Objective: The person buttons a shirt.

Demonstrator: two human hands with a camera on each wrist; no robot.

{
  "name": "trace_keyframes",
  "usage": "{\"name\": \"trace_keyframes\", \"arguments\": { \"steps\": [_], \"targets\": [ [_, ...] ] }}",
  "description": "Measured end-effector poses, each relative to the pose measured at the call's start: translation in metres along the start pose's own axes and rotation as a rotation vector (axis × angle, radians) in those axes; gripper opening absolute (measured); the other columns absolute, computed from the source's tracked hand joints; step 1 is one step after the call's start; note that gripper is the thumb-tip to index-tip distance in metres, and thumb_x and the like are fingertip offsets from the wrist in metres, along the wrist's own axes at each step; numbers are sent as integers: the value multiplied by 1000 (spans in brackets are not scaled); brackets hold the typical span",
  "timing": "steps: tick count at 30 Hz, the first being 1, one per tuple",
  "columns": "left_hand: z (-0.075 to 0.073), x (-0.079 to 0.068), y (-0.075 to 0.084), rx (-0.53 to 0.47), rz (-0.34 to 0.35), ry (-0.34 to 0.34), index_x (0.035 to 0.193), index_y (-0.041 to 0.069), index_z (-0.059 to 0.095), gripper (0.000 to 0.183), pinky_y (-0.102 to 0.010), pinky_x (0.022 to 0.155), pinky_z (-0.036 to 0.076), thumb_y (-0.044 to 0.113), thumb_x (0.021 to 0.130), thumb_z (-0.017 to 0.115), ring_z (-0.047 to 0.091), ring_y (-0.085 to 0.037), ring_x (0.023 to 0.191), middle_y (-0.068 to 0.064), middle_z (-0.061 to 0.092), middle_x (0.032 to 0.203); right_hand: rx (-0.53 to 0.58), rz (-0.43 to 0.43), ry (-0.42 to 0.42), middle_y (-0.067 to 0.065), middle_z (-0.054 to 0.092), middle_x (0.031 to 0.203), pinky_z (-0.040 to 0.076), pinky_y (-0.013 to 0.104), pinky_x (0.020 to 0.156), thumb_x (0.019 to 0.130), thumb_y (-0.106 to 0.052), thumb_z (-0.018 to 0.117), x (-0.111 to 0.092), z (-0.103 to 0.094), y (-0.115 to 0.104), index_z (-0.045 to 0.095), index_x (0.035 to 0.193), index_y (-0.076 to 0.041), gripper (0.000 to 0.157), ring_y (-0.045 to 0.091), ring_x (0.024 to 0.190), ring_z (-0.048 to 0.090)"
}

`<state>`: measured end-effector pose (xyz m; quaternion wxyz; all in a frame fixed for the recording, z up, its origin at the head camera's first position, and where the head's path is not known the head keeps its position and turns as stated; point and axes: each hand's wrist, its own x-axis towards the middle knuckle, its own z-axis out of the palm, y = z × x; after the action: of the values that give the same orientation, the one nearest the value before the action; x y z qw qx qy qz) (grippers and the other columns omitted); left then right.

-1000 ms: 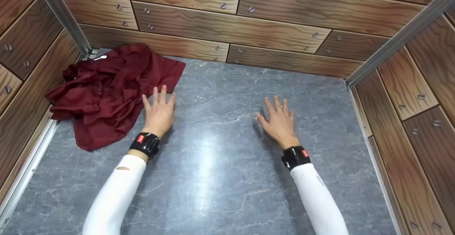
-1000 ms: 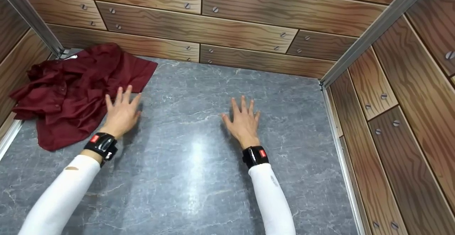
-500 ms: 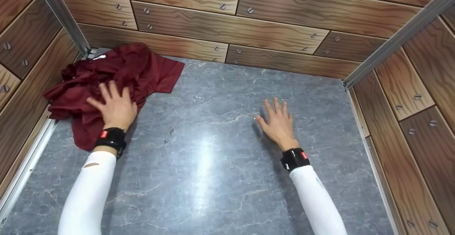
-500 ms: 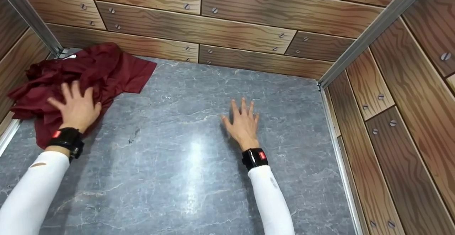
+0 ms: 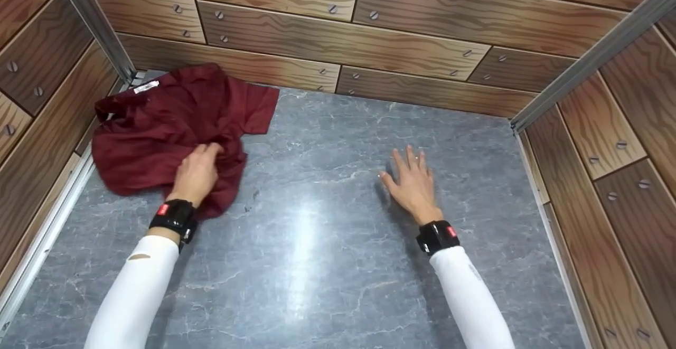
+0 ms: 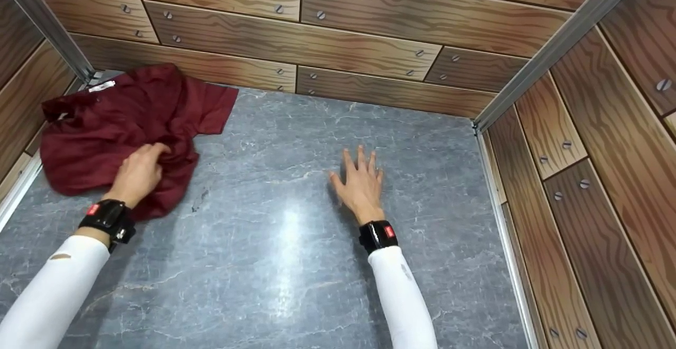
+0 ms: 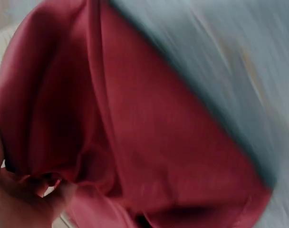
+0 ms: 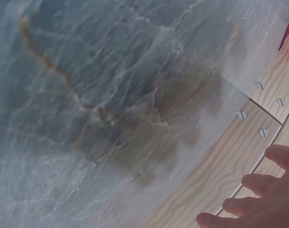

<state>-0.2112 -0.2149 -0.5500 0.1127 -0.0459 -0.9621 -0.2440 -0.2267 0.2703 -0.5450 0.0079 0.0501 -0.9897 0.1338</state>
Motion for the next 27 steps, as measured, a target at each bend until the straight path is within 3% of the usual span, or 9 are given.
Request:
{"name": "trace_keyframes", "arguments": {
  "steps": [6, 12, 18, 27],
  "targets": [
    [15, -4, 44, -83, 207, 3, 110, 9, 62, 37, -48, 75, 50, -9, 78, 58, 62, -35, 88, -11, 61, 100, 14, -8, 42, 15, 18, 161, 17, 67, 110, 94, -54, 50, 0, 0, -3, 32, 152, -21, 69, 43, 147, 11],
    [41, -14, 85, -102, 369, -72, 109, 12, 63, 36, -38, 75, 52, -7, 78, 59, 61, -25, 84, -5, 61, 96, 19, -46, 124, 15, 32, 155, 24, 63, 110, 94, -42, 56, 1, 2, -12, 46, 143, -15, 58, 41, 145, 22],
    [64, -26, 114, -117, 487, -108, 109, 14, 63, 37, -32, 76, 52, -5, 78, 62, 60, -18, 84, 0, 60, 95, 43, -112, 246, 14, 49, 144, 32, 62, 106, 92, -30, 60, 3, 0, -23, 61, 127, -11, 40, 37, 140, 35],
    [87, -41, 158, -96, 710, -149, 106, 18, 64, 31, -27, 79, 51, -1, 82, 60, 59, -14, 87, 3, 58, 97, 63, -234, 322, 15, 60, 130, 42, 58, 98, 88, -19, 63, 6, 9, -33, 66, 115, -8, 30, 39, 128, 49]
  ]
}}
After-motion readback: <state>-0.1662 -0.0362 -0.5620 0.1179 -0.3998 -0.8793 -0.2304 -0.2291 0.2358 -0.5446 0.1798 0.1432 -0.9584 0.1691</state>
